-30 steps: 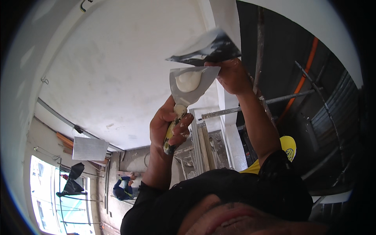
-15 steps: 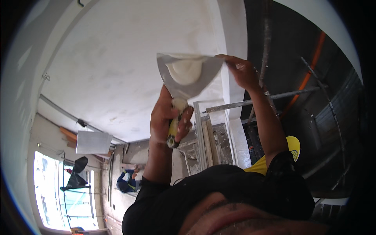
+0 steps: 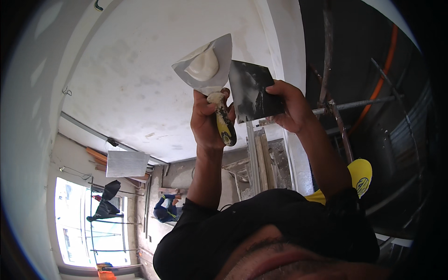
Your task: The person applies plaster to a white ceiling using a trowel and a hawk. They repeatedly scoop plaster from the hawk onto the trowel and smooth it onto the ceiling surface in a continuous, repetitive motion.
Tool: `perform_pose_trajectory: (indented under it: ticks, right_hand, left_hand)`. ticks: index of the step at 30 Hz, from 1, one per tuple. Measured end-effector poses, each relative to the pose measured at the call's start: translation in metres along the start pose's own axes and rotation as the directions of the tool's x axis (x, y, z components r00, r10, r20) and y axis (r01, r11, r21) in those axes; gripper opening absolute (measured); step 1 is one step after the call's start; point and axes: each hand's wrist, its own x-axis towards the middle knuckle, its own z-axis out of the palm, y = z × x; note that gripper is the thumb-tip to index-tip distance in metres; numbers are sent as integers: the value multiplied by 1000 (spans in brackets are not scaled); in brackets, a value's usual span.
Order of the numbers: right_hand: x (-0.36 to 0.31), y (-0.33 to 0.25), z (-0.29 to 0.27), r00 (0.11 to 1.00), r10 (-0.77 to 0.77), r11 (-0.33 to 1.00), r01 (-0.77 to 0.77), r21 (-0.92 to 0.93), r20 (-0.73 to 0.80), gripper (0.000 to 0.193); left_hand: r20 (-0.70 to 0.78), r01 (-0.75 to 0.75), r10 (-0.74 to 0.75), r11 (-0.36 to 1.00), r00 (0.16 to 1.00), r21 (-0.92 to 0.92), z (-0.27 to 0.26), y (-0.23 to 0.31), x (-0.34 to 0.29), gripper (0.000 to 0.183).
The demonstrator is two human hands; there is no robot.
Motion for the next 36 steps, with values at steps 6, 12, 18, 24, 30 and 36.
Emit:
perform_pose_trajectory:
  ticks: [6, 12, 18, 24, 30, 36]
  right_hand:
    - [7, 6, -8, 998, 43, 998, -41, -48, 42, 17]
    - [6, 0, -5, 1000, 19, 998, -18, -57, 4, 31]
    - [-10, -16, -6, 990, -141, 988, 143, 64, -32, 26]
    - [-11, 7, 10, 988, -136, 987, 141, 70, -76, 20]
    - [-4, 11, 23, 993, -116, 989, 119, 88, -36, 22]
    - [0, 1, 27, 985, -164, 986, 163, 22, 50, 18]
  left_hand:
    - [-48, 30, -34, 995, 998, -95, 7, -1, -1, 66]
    - [-74, 106, -109, 993, 991, -50, 3, -1, 2, 56]
    - [-167, -88, 134, 963, 977, 256, -6, -13, 11, 66]
    - [23, -306, 343, 805, 939, 508, -10, -27, 10, 54]
    - [380, -397, 323, -15, 867, 918, -32, -17, 4, 47]
    - [536, -468, 224, -293, 814, 834, -18, 6, 2, 65]
